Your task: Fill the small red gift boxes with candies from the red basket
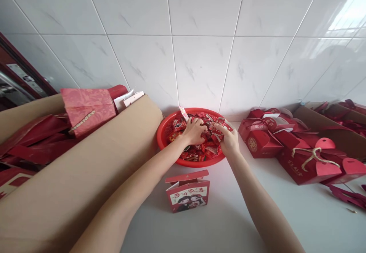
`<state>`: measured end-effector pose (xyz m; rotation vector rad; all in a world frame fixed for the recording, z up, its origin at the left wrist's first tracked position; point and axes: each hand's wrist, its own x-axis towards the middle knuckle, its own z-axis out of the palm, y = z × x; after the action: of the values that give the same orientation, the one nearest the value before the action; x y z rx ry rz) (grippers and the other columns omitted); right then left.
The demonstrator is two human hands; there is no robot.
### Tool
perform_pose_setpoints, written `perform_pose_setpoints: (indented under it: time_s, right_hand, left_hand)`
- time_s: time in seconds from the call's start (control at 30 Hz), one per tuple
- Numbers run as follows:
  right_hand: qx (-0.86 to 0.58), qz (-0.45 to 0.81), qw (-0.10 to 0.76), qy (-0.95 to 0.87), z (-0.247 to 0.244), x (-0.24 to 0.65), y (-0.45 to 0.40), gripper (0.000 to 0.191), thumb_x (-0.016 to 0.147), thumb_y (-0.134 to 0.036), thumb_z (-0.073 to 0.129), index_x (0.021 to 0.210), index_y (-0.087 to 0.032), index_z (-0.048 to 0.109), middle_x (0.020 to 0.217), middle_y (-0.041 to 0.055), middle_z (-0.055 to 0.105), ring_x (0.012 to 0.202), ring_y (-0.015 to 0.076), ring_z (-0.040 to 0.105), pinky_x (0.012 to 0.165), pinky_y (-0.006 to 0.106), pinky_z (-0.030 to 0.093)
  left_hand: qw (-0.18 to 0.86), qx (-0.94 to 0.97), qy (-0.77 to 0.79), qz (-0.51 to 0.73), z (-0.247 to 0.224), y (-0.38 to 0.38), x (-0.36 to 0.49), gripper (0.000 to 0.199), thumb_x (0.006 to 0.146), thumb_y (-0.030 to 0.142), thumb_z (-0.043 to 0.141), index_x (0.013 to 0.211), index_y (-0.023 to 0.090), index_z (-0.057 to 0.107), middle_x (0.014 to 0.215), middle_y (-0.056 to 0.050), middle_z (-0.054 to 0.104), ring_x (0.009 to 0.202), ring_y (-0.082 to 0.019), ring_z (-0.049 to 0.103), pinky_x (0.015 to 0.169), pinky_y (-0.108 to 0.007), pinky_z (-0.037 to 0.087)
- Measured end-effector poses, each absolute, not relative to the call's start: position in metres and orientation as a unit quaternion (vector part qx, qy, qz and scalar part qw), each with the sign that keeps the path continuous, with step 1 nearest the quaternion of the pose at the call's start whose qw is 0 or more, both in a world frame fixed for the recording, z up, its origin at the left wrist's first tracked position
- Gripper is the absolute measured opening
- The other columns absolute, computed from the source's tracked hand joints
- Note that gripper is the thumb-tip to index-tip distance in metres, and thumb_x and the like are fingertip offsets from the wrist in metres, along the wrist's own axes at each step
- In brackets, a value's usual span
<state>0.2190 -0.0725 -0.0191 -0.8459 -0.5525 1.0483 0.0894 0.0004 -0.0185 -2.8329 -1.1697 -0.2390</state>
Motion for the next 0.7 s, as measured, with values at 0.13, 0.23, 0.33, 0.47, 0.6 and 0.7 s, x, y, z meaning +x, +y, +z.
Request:
perform_pose_setpoints:
  time_s: [0.13,0.23,0.33,0.47,0.6,0.7]
  right_hand:
    - [-0.380,0.473,0.754,-0.254,-0.019,0.219,-0.072,0.018,0.053,-0.019,0.085,0.068,-0.019,0.075,0.073,0.0032,0.076,0.069,0.0199,0.071,0.068,0.030,0.059]
    - [-0.382,0.470,0.757,-0.246,-0.019,0.219,-0.072,0.018,0.053,-0.019,0.084,0.069,-0.018,0.075,0.070,0.0029,0.076,0.068,0.0201,0.071,0.068,0.031,0.059]
    - [-0.391,0.472,0.750,-0.247,-0.020,0.220,-0.072,0.017,0.054,-0.020,0.083,0.069,-0.017,0.075,0.067,0.0023,0.074,0.066,0.0197,0.071,0.064,0.029,0.058]
    - [-0.393,0.468,0.751,-0.249,-0.020,0.220,-0.072,0.016,0.055,-0.019,0.081,0.069,-0.016,0.076,0.067,0.0029,0.074,0.063,0.0194,0.070,0.060,0.028,0.056]
    - [-0.375,0.466,0.763,-0.246,-0.021,0.218,-0.071,0.014,0.053,-0.018,0.081,0.067,-0.017,0.076,0.067,0.0028,0.075,0.065,0.0190,0.070,0.066,0.029,0.059]
    - [-0.371,0.466,0.764,-0.249,-0.023,0.219,-0.070,0.015,0.054,-0.019,0.082,0.068,-0.017,0.076,0.069,0.0030,0.075,0.066,0.0197,0.070,0.067,0.030,0.059]
  left_hand:
    - [0.006,-0.964,-0.257,-0.067,-0.026,-0.006,0.096,0.025,0.076,0.035,0.072,0.099,0.025,0.078,0.125,-0.010,0.059,0.123,-0.031,0.049,0.110,-0.043,0.035]
    - [0.024,-0.980,-0.197,-0.001,-0.036,-0.008,0.103,0.030,0.072,0.043,0.079,0.097,0.027,0.080,0.120,-0.011,0.063,0.124,-0.034,0.048,0.109,-0.044,0.035]
    - [0.087,-0.976,-0.198,0.027,-0.042,-0.005,0.105,0.034,0.070,0.041,0.083,0.100,0.027,0.079,0.120,-0.012,0.064,0.125,-0.034,0.048,0.111,-0.047,0.031]
    - [0.120,-0.964,-0.237,0.001,-0.039,0.000,0.102,0.019,0.085,0.039,0.071,0.097,0.026,0.080,0.119,-0.011,0.066,0.122,-0.031,0.052,0.110,-0.046,0.031]
    - [0.108,-0.949,-0.297,-0.012,-0.035,0.001,0.102,0.019,0.089,0.037,0.068,0.096,0.025,0.081,0.123,-0.010,0.066,0.123,-0.029,0.053,0.111,-0.046,0.032]
    - [0.092,-0.940,-0.327,-0.022,-0.032,0.001,0.102,0.018,0.090,0.034,0.066,0.092,0.024,0.080,0.125,-0.009,0.066,0.124,-0.028,0.054,0.113,-0.047,0.031]
